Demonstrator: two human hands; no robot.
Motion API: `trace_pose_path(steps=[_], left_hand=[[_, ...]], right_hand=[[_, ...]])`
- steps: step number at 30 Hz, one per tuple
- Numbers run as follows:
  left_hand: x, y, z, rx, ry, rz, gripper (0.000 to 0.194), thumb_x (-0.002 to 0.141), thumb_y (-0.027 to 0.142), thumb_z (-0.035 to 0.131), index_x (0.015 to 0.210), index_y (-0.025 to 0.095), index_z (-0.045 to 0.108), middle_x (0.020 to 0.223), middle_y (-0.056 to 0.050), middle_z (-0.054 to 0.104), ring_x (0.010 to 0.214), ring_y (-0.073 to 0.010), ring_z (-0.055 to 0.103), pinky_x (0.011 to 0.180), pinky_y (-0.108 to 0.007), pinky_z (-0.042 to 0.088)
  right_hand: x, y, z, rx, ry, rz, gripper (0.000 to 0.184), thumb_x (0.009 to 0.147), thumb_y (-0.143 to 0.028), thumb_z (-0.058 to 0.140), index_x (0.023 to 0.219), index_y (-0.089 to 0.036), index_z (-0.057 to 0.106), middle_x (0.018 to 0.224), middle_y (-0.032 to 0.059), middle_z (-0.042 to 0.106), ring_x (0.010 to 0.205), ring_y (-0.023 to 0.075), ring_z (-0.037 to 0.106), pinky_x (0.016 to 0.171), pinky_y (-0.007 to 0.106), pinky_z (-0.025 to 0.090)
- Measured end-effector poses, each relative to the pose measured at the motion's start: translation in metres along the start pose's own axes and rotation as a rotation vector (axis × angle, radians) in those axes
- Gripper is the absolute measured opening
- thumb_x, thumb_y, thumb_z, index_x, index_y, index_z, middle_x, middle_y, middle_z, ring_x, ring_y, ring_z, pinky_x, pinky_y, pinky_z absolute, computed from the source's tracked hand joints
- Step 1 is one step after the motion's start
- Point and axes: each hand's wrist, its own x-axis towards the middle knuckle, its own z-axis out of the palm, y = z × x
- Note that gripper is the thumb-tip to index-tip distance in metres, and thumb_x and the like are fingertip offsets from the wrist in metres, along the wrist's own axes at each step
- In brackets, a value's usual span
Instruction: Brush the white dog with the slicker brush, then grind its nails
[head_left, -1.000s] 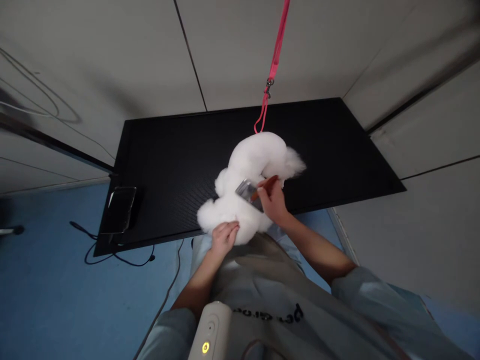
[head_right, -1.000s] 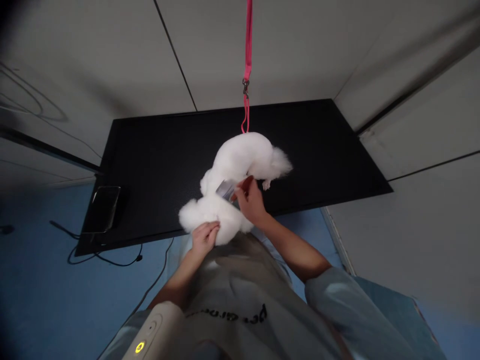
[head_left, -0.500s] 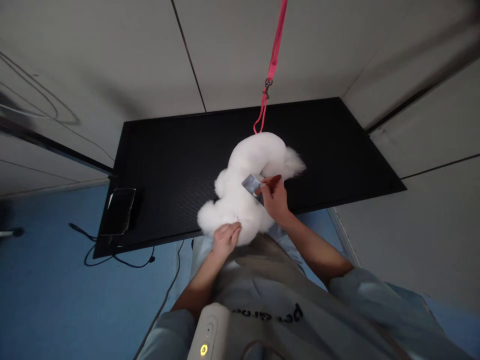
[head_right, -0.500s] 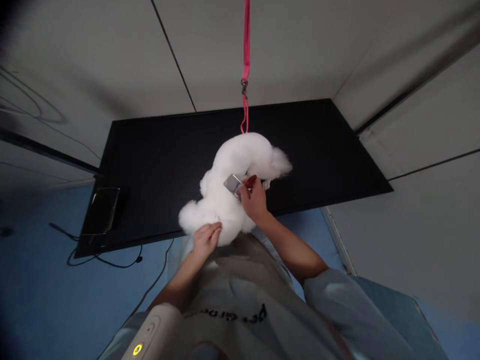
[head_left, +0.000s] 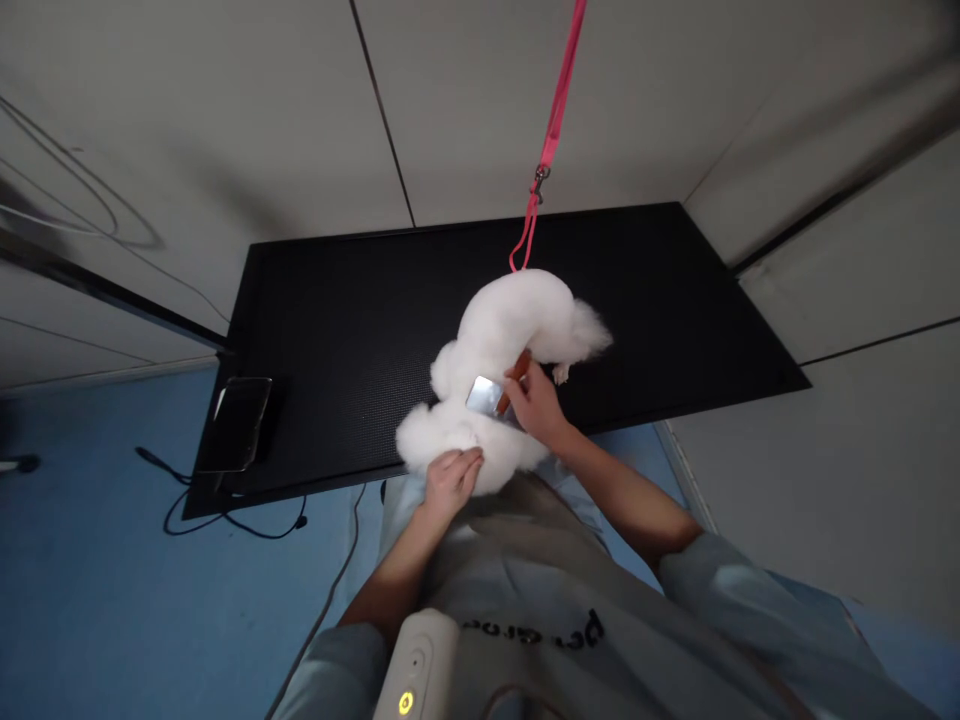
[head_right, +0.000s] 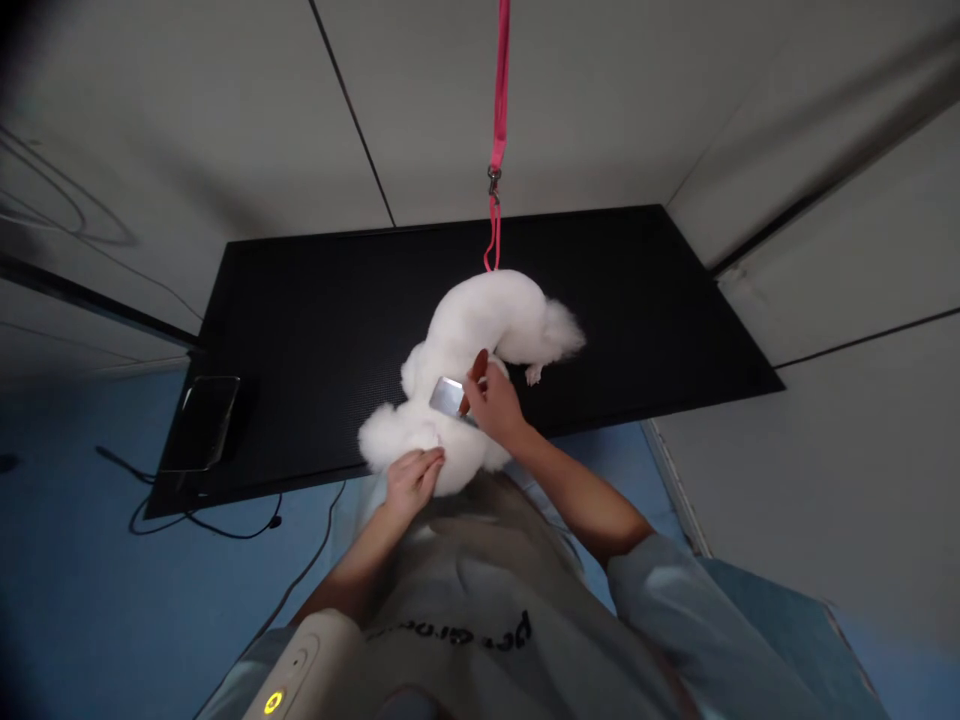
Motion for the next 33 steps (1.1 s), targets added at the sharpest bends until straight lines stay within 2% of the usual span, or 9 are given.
trace_pose_path(steps=[3, 7, 11, 15, 19, 24, 28, 31, 33], left_hand=[[-0.001, -0.001, 0.0, -0.008, -0.005, -0.02, 0.019, 0.091, 0.021, 0.052, 0.092, 0.015, 0.069, 0.069, -0.006, 0.069, 0.055, -0.0117, 0.058, 0.054, -0.023, 0.048], [-0.001, -0.003, -0.001, -0.019, -0.02, -0.032, 0.018, 0.091, 0.02, 0.052, 0.091, 0.015, 0.069, 0.075, -0.007, 0.071, 0.058, -0.0119, 0.06, 0.056, -0.023, 0.049], [-0.001, -0.005, -0.002, -0.046, 0.017, 0.003, 0.015, 0.089, 0.019, 0.054, 0.093, 0.015, 0.068, 0.075, -0.006, 0.071, 0.057, -0.0113, 0.06, 0.056, -0.022, 0.049], [-0.001, -0.007, -0.003, -0.057, 0.028, 0.017, 0.015, 0.088, 0.017, 0.054, 0.093, 0.015, 0.068, 0.079, -0.006, 0.072, 0.061, -0.0121, 0.063, 0.058, -0.023, 0.05], [-0.001, -0.006, -0.004, -0.057, 0.014, 0.012, 0.014, 0.088, 0.017, 0.055, 0.092, 0.015, 0.068, 0.076, -0.006, 0.072, 0.058, -0.0121, 0.062, 0.057, -0.023, 0.051], [-0.001, -0.006, -0.003, -0.049, 0.036, -0.01, 0.014, 0.088, 0.016, 0.054, 0.091, 0.016, 0.068, 0.08, -0.007, 0.073, 0.064, -0.0131, 0.066, 0.062, -0.024, 0.054], [-0.002, -0.008, -0.001, -0.056, 0.062, -0.034, 0.013, 0.087, 0.016, 0.056, 0.089, 0.015, 0.069, 0.078, -0.006, 0.073, 0.065, -0.0129, 0.067, 0.063, -0.023, 0.054], [-0.003, -0.01, 0.0, -0.042, 0.06, -0.067, 0.015, 0.087, 0.018, 0.055, 0.086, 0.015, 0.069, 0.078, -0.006, 0.073, 0.067, -0.0137, 0.068, 0.063, -0.024, 0.055], [-0.004, -0.01, -0.001, -0.034, 0.068, -0.084, 0.016, 0.087, 0.018, 0.054, 0.085, 0.015, 0.07, 0.078, -0.006, 0.073, 0.068, -0.0143, 0.069, 0.064, -0.025, 0.056]], right_hand=[[-0.003, -0.001, -0.001, 0.038, 0.118, -0.059, 0.018, 0.084, -0.032, 0.053, 0.098, -0.021, 0.051, 0.093, 0.0074, 0.065, 0.074, 0.0187, 0.064, 0.067, 0.032, 0.05], [-0.007, 0.001, 0.0, 0.042, -0.068, -0.033, 0.012, 0.085, -0.032, 0.052, 0.09, -0.021, 0.053, 0.078, 0.0037, 0.065, 0.068, 0.0177, 0.063, 0.065, 0.032, 0.05], [-0.008, 0.004, -0.002, 0.004, 0.133, -0.044, 0.018, 0.084, -0.032, 0.053, 0.098, -0.02, 0.052, 0.084, 0.0054, 0.065, 0.074, 0.0191, 0.063, 0.069, 0.034, 0.05], [-0.011, 0.004, -0.002, 0.077, -0.044, -0.024, 0.014, 0.085, -0.033, 0.052, 0.09, -0.021, 0.052, 0.077, 0.0026, 0.063, 0.066, 0.0167, 0.061, 0.063, 0.03, 0.049], [-0.014, 0.005, -0.004, 0.076, 0.174, -0.042, 0.016, 0.084, -0.032, 0.052, 0.096, -0.02, 0.05, 0.086, 0.0048, 0.064, 0.073, 0.0173, 0.063, 0.07, 0.032, 0.05], [-0.016, 0.01, -0.005, 0.066, -0.009, -0.017, 0.014, 0.084, -0.034, 0.053, 0.089, -0.021, 0.051, 0.074, 0.0015, 0.063, 0.066, 0.0157, 0.06, 0.062, 0.028, 0.049], [-0.019, 0.013, -0.005, 0.047, 0.224, -0.036, 0.017, 0.084, -0.034, 0.052, 0.095, -0.021, 0.05, 0.084, 0.0043, 0.064, 0.073, 0.0175, 0.062, 0.068, 0.031, 0.05], [-0.021, 0.013, -0.004, 0.082, 0.054, -0.028, 0.015, 0.084, -0.034, 0.052, 0.091, -0.021, 0.051, 0.08, 0.0031, 0.063, 0.07, 0.0172, 0.062, 0.065, 0.031, 0.05], [-0.019, 0.013, -0.004, 0.098, 0.027, 0.028, 0.014, 0.084, -0.035, 0.052, 0.089, -0.021, 0.05, 0.075, 0.0018, 0.062, 0.066, 0.0169, 0.061, 0.064, 0.031, 0.05]])
